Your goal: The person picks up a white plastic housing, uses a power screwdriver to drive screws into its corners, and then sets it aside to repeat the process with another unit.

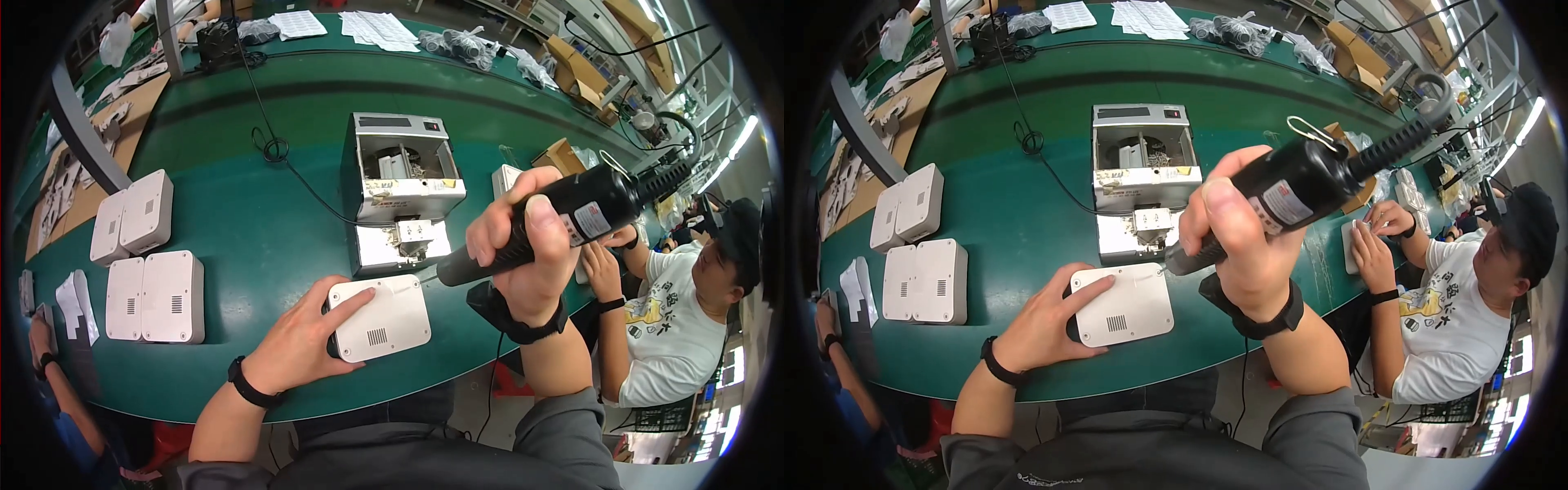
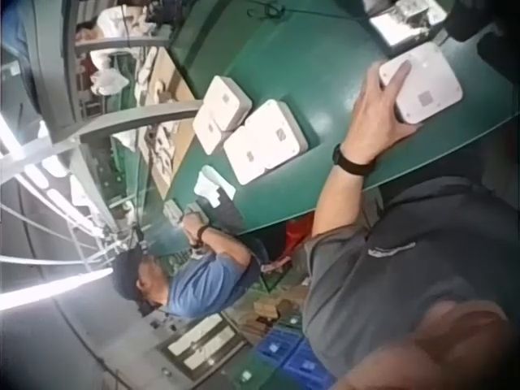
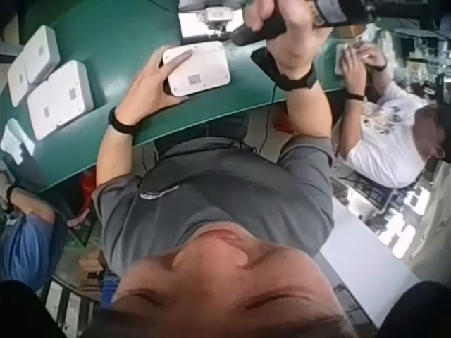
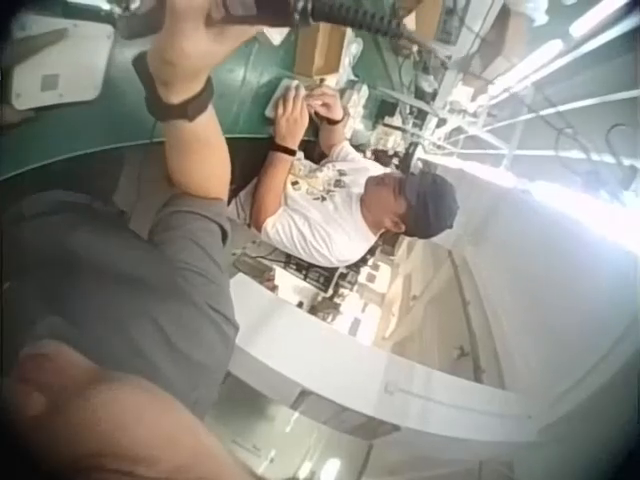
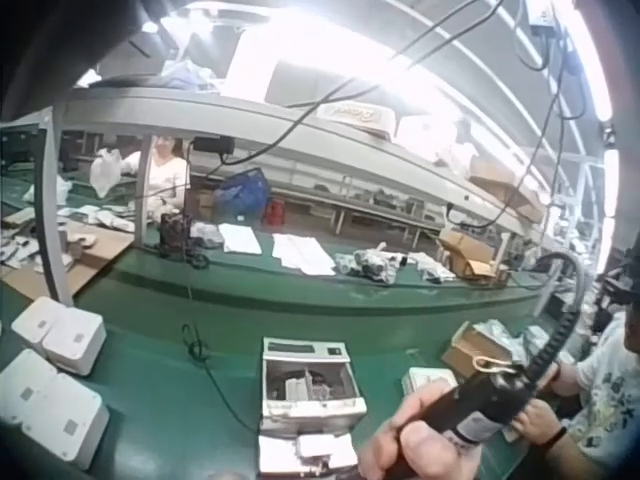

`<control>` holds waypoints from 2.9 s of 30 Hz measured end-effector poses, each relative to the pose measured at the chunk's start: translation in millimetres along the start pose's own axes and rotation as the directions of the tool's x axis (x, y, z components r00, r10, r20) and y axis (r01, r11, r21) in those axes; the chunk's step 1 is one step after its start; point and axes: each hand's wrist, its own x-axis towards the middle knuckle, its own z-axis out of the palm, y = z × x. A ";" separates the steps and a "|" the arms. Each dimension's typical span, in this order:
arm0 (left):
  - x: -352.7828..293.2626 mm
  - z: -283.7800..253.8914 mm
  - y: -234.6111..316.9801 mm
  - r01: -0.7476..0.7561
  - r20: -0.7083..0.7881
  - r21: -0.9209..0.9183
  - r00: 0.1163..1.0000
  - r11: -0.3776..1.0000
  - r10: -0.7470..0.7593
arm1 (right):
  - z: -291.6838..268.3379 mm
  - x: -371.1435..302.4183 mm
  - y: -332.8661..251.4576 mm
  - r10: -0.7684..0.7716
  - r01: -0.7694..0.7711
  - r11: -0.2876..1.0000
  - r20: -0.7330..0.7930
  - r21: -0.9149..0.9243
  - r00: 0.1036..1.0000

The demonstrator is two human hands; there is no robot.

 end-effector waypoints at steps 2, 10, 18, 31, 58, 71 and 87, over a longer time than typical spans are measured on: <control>1.7 -0.4 -1.0 -0.021 -0.003 -0.004 1.000 1.000 0.021 | -3.1 -2.6 2.5 -0.001 0.001 1.000 0.002 -0.008 1.000; 2.0 0.1 2.6 0.013 0.018 0.002 1.000 1.000 -0.013 | -4.8 -12.9 22.9 -0.006 0.007 0.999 -0.009 0.035 1.000; -0.9 -1.4 1.8 0.055 0.032 -0.019 0.998 0.998 -0.055 | -1.7 -16.9 27.9 0.057 -0.057 0.996 -0.011 0.067 0.998; 16.7 6.5 6.0 0.021 0.068 0.105 0.997 0.994 -0.028 | 14.9 15.3 0.9 -0.085 0.090 0.993 -0.074 0.074 0.994; 16.1 11.8 0.3 -0.003 0.050 0.107 0.999 0.994 -0.003 | 20.5 -0.9 31.2 0.043 -0.045 0.991 0.020 0.128 0.999; 23.7 20.5 7.5 -0.061 0.070 0.088 0.996 0.994 0.055 | 11.9 4.5 3.0 -0.071 0.072 0.997 -0.034 0.025 0.997; 36.3 30.9 3.5 -0.125 0.059 0.060 0.991 0.990 0.121 | 26.9 -0.3 -1.4 -0.032 0.018 0.989 0.094 0.146 0.995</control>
